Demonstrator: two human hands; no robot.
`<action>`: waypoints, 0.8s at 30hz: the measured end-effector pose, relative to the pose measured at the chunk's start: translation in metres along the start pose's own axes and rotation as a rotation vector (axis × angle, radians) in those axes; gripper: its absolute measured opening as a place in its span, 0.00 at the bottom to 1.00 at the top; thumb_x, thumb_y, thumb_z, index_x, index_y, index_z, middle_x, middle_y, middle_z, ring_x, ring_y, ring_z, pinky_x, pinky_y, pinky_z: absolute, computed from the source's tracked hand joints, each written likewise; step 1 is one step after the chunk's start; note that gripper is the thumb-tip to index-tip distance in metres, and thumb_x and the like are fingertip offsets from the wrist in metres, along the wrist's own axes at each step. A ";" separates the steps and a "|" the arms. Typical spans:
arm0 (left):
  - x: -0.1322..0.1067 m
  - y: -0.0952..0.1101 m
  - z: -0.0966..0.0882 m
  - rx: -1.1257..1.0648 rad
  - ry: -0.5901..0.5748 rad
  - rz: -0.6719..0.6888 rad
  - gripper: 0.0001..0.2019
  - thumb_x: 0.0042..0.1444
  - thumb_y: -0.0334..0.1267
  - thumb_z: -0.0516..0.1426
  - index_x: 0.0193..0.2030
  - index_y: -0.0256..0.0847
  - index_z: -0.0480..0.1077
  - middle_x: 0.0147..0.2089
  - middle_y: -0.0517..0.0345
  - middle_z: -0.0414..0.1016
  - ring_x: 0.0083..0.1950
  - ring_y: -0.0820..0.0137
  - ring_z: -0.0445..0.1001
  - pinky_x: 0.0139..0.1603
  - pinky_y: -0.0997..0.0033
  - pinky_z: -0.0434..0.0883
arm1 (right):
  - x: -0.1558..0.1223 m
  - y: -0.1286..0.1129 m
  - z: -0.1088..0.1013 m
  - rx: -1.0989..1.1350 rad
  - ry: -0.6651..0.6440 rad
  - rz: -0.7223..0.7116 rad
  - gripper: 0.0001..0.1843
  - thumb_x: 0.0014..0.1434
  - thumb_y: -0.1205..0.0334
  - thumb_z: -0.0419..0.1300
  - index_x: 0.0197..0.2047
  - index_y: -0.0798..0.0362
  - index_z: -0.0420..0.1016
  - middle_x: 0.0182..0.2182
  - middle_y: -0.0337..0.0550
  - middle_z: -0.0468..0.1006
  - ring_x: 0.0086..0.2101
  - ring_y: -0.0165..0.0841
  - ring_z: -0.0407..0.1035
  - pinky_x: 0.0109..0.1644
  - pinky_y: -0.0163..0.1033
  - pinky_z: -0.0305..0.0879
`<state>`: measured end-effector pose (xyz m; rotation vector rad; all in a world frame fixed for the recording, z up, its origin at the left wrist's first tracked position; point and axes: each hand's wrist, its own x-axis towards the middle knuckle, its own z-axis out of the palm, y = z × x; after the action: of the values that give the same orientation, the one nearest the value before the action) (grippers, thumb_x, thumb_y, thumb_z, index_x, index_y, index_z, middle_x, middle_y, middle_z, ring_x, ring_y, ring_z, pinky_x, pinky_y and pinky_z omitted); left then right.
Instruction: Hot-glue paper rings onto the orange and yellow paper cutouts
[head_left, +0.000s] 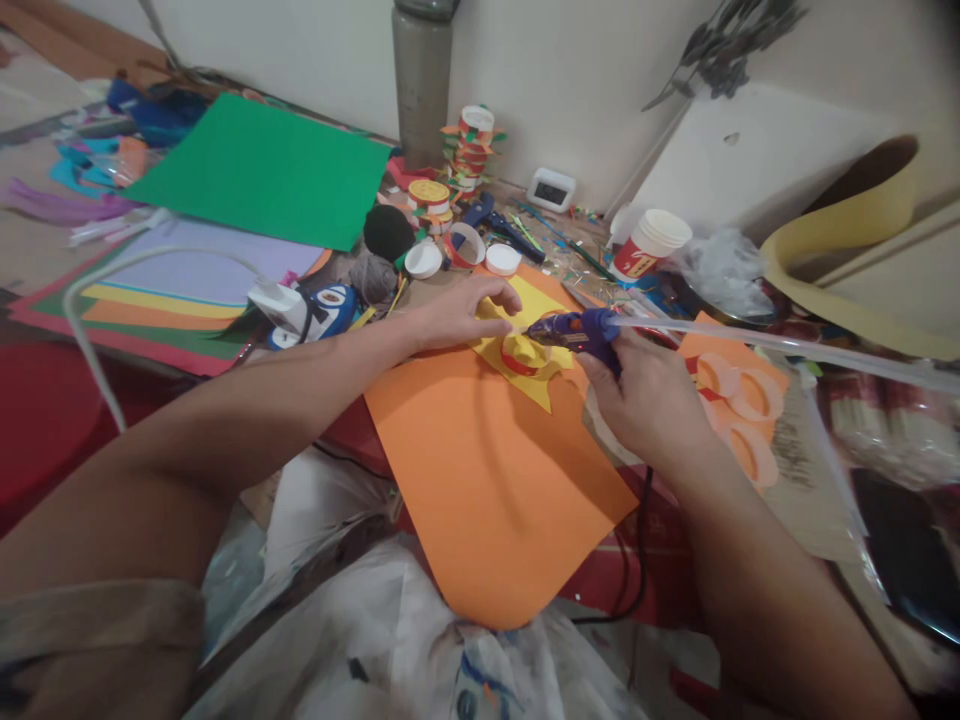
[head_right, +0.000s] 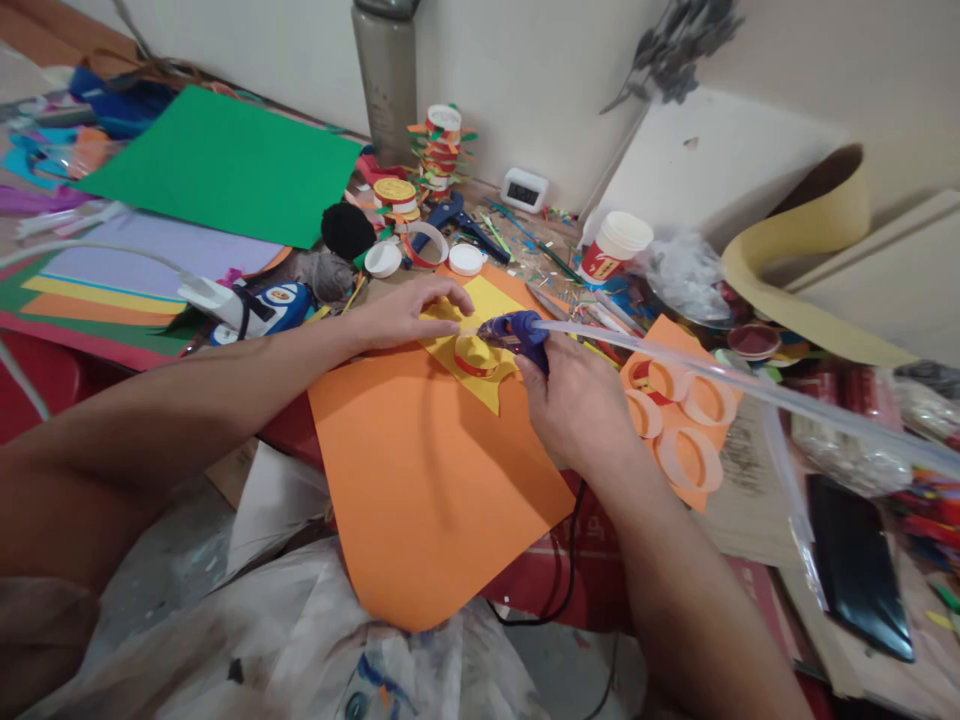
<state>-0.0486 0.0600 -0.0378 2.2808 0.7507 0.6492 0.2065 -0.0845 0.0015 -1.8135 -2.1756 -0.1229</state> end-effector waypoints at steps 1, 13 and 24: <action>0.000 -0.002 0.000 0.045 0.031 -0.003 0.17 0.65 0.47 0.59 0.54 0.40 0.79 0.59 0.46 0.85 0.63 0.57 0.81 0.68 0.54 0.74 | 0.000 -0.001 0.000 -0.002 0.002 0.005 0.16 0.75 0.53 0.53 0.48 0.53 0.78 0.42 0.59 0.86 0.44 0.53 0.81 0.47 0.52 0.73; -0.003 0.025 -0.001 0.697 -0.114 0.027 0.15 0.67 0.39 0.57 0.45 0.35 0.84 0.51 0.38 0.86 0.51 0.53 0.84 0.51 0.56 0.76 | 0.005 -0.005 -0.006 -0.054 -0.042 0.026 0.15 0.74 0.57 0.54 0.50 0.55 0.78 0.44 0.61 0.87 0.44 0.52 0.81 0.45 0.49 0.69; 0.009 0.052 -0.026 0.609 -0.416 -0.206 0.45 0.63 0.57 0.65 0.82 0.36 0.63 0.82 0.38 0.69 0.80 0.50 0.70 0.80 0.56 0.66 | 0.008 0.001 -0.023 -0.003 -0.112 0.104 0.18 0.74 0.55 0.52 0.52 0.54 0.81 0.42 0.59 0.87 0.43 0.54 0.80 0.42 0.48 0.67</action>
<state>-0.0409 0.0442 0.0181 2.6907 1.0521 -0.1871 0.2105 -0.0825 0.0256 -1.9748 -2.1500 -0.0018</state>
